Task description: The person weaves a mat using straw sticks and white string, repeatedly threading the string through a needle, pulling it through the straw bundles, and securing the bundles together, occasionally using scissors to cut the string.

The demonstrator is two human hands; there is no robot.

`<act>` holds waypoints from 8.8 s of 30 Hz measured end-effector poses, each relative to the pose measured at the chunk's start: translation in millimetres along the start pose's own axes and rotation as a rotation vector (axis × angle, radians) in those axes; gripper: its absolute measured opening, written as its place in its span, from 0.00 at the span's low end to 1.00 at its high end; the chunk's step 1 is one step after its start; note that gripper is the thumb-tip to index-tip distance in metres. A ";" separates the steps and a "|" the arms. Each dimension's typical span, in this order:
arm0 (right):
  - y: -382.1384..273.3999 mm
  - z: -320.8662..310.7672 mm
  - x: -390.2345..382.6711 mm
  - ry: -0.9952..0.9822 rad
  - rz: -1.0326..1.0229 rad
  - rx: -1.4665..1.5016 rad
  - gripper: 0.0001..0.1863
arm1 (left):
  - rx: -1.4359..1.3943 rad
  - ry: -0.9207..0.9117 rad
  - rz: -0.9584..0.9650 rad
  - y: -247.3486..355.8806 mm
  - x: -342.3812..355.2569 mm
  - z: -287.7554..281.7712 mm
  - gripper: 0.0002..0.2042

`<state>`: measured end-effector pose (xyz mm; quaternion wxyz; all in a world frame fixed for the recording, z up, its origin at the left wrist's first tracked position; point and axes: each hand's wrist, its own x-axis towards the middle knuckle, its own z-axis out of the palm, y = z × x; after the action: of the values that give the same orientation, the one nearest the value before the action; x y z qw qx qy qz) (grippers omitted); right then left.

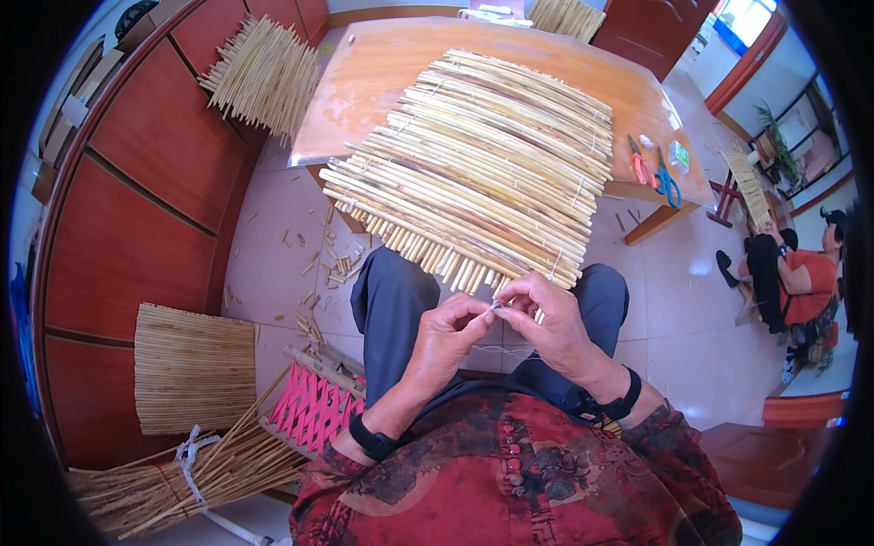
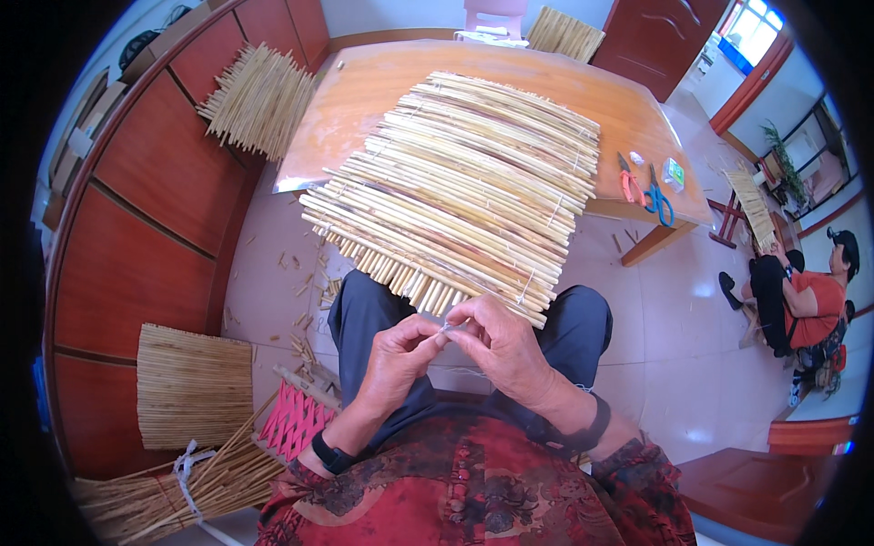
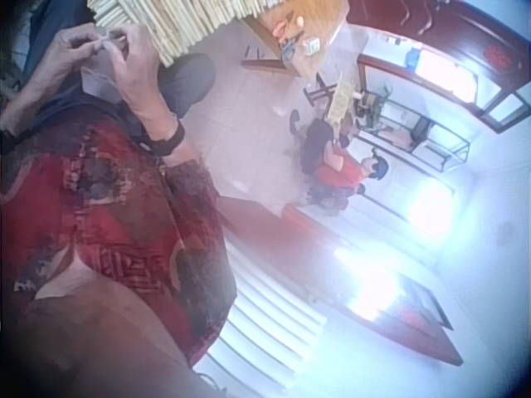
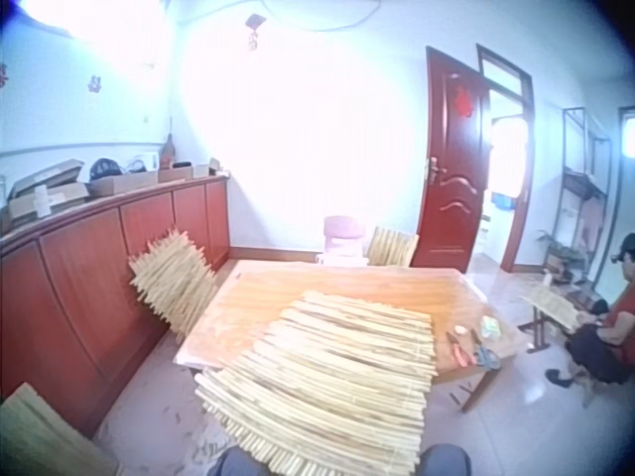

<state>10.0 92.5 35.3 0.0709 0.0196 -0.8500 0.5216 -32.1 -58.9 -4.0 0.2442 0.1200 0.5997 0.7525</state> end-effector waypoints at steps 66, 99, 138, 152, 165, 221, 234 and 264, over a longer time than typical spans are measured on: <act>5.8 -2.9 9.7 -0.262 0.420 0.473 0.07 | -0.189 -0.095 -0.221 5.9 2.2 -7.0 0.03; -3.7 -10.7 6.2 -0.290 0.418 0.332 0.06 | -0.171 -0.200 -0.226 4.2 -2.0 -9.5 0.05; 12.1 -4.9 -3.9 -0.205 0.410 0.513 0.06 | -0.188 -0.186 -0.262 2.7 -2.7 -12.7 0.06; 11.1 -1.6 -6.0 -0.119 0.418 0.639 0.06 | -0.297 -0.187 -0.304 8.8 -4.1 -11.1 0.06; 10.3 -0.2 -5.8 -0.123 0.448 0.720 0.06 | -0.281 -0.188 -0.291 6.7 -7.2 -11.4 0.06; 19.8 33.3 44.3 -0.241 0.512 0.497 0.07 | -0.398 0.142 -0.172 -16.0 15.9 -40.0 0.04; 40.7 41.9 101.1 -0.269 -0.446 -0.856 0.06 | -0.507 0.235 -0.224 -20.4 27.6 -63.5 0.02; 60.4 36.4 105.4 -0.211 -0.281 -0.581 0.07 | -0.423 0.297 -0.218 -13.0 65.4 -41.8 0.04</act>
<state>-104.4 91.9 -19.5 0.0563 0.1693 -0.9548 0.2377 -104.7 -58.6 -34.4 0.2527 -0.1103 0.4677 0.8398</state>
